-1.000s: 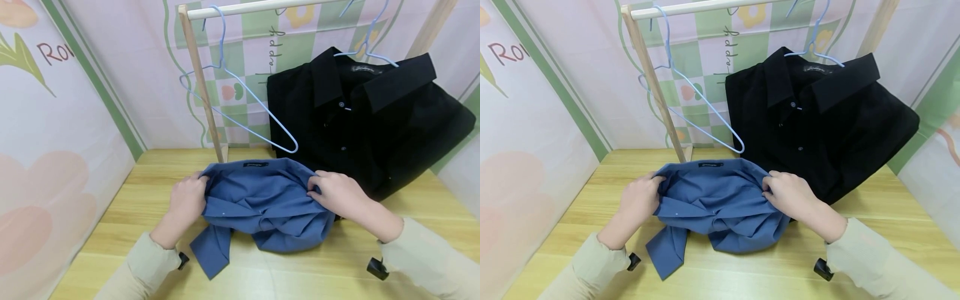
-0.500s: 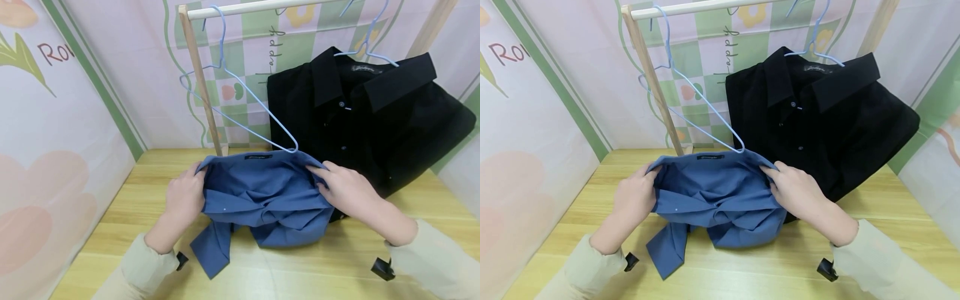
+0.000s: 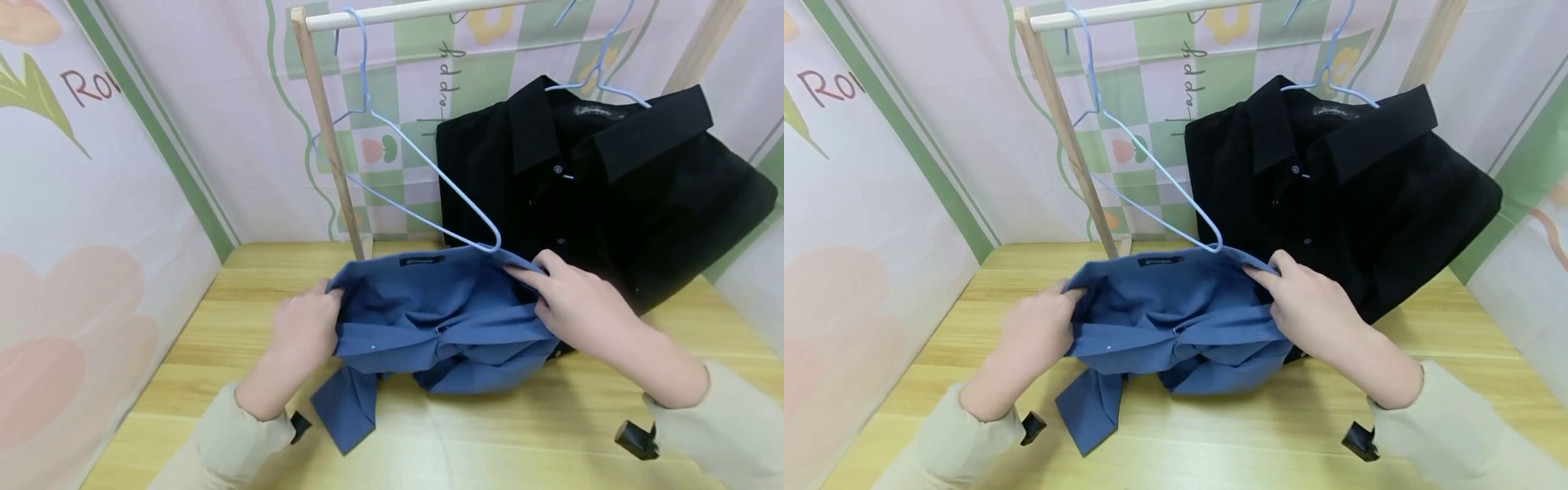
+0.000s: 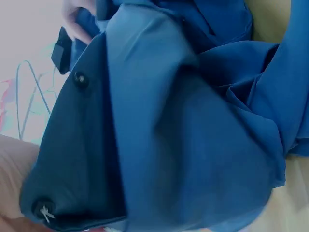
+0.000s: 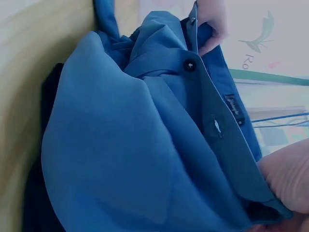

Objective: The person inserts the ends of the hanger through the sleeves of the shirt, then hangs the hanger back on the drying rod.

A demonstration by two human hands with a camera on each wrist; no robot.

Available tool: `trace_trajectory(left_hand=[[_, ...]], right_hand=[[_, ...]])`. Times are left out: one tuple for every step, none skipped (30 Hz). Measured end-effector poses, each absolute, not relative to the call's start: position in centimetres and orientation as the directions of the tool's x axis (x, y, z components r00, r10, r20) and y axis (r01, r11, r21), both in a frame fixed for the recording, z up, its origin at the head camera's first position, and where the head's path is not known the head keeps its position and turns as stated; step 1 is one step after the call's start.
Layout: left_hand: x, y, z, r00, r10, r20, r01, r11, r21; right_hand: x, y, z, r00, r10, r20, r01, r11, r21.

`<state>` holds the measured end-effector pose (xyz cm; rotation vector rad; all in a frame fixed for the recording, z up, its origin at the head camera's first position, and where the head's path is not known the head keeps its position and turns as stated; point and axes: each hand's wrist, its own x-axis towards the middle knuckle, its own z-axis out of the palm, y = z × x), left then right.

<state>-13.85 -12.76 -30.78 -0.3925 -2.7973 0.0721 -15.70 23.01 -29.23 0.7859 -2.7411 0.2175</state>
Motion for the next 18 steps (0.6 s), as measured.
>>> trace_trajectory(left_hand=[[-13.9, -12.7, -30.9, -0.924, 0.284, 0.256, 0.272, 0.959, -0.084], [-13.9, -12.7, -31.0, -0.931, 0.294, 0.218, 0.283, 0.956, -0.08], [-13.9, -12.7, -31.0, -0.934, 0.302, 0.191, 0.293, 0.953, -0.076], [-14.0, -12.7, -31.2, -0.937, 0.307, 0.167, 0.299, 0.951, -0.073], [-14.0, -12.7, -31.3, -0.938, 0.31, 0.153, 0.303, 0.95, -0.071], [-14.1, -12.7, -31.3, -0.941, 0.31, 0.139, 0.302, 0.95, -0.075], [-14.1, -12.7, -31.4, -0.945, 0.304, 0.123, 0.296, 0.952, -0.078], [-14.2, -12.7, -31.4, -0.949, 0.296, 0.111, 0.288, 0.954, -0.081], [-14.2, -12.7, -31.4, -0.953, 0.285, 0.101, 0.278, 0.957, -0.082], [-14.3, -12.7, -31.4, -0.957, 0.274, 0.093, 0.266, 0.96, -0.082], [-14.3, -12.7, -31.4, -0.961, 0.262, 0.088, 0.255, 0.964, -0.08], [-14.4, -12.7, -31.4, -0.964, 0.251, 0.084, 0.245, 0.966, -0.079], [-14.4, -12.7, -31.3, -0.967, 0.241, 0.085, 0.235, 0.969, -0.072], [-14.5, -12.7, -31.3, -0.968, 0.233, 0.095, 0.228, 0.971, -0.065], [-14.5, -12.7, -31.3, -0.967, 0.23, 0.113, 0.225, 0.973, -0.057], [-14.6, -12.8, -31.2, -0.965, 0.225, 0.136, 0.22, 0.974, -0.05], [-14.6, -12.8, -31.2, -0.96, 0.223, 0.169, 0.218, 0.975, -0.045], [-14.7, -12.9, -31.2, -0.956, 0.218, 0.196, 0.213, 0.976, -0.044]], right_hand=[[-15.8, 23.0, -29.4, -0.82, -0.499, 0.281, -0.536, 0.841, -0.069], [-15.8, 23.0, -29.5, -0.825, -0.503, 0.258, -0.535, 0.842, -0.07], [-15.8, 23.0, -29.6, -0.827, -0.507, 0.245, -0.536, 0.841, -0.069], [-15.8, 23.0, -29.7, -0.827, -0.51, 0.236, -0.537, 0.841, -0.065], [-15.8, 23.1, -29.7, -0.825, -0.513, 0.236, -0.54, 0.839, -0.063], [-15.8, 23.1, -29.7, -0.822, -0.516, 0.241, -0.543, 0.838, -0.058], [-15.8, 23.1, -29.6, -0.818, -0.519, 0.248, -0.546, 0.836, -0.052], [-15.7, 23.1, -29.6, -0.814, -0.522, 0.253, -0.55, 0.834, -0.047], [-15.7, 23.0, -29.5, -0.811, -0.525, 0.257, -0.552, 0.832, -0.043], [-15.6, 23.0, -29.5, -0.81, -0.527, 0.256, -0.554, 0.832, -0.039], [-15.5, 22.9, -29.4, -0.812, -0.527, 0.252, -0.553, 0.832, -0.04], [-15.5, 22.8, -29.3, -0.815, -0.525, 0.247, -0.55, 0.834, -0.041], [-15.4, 22.8, -29.3, -0.818, -0.522, 0.242, -0.546, 0.837, -0.042], [-15.3, 22.8, -29.2, -0.821, -0.519, 0.238, -0.542, 0.84, -0.04], [-15.2, 22.8, -29.2, -0.823, -0.515, 0.239, -0.538, 0.842, -0.038], [-15.0, 22.8, -29.1, -0.824, -0.512, 0.242, -0.535, 0.844, -0.036], [-14.9, 22.8, -29.0, -0.823, -0.51, 0.248, -0.534, 0.845, -0.036], [-14.8, 22.8, -29.0, -0.822, -0.51, 0.254, -0.534, 0.845, -0.033]])
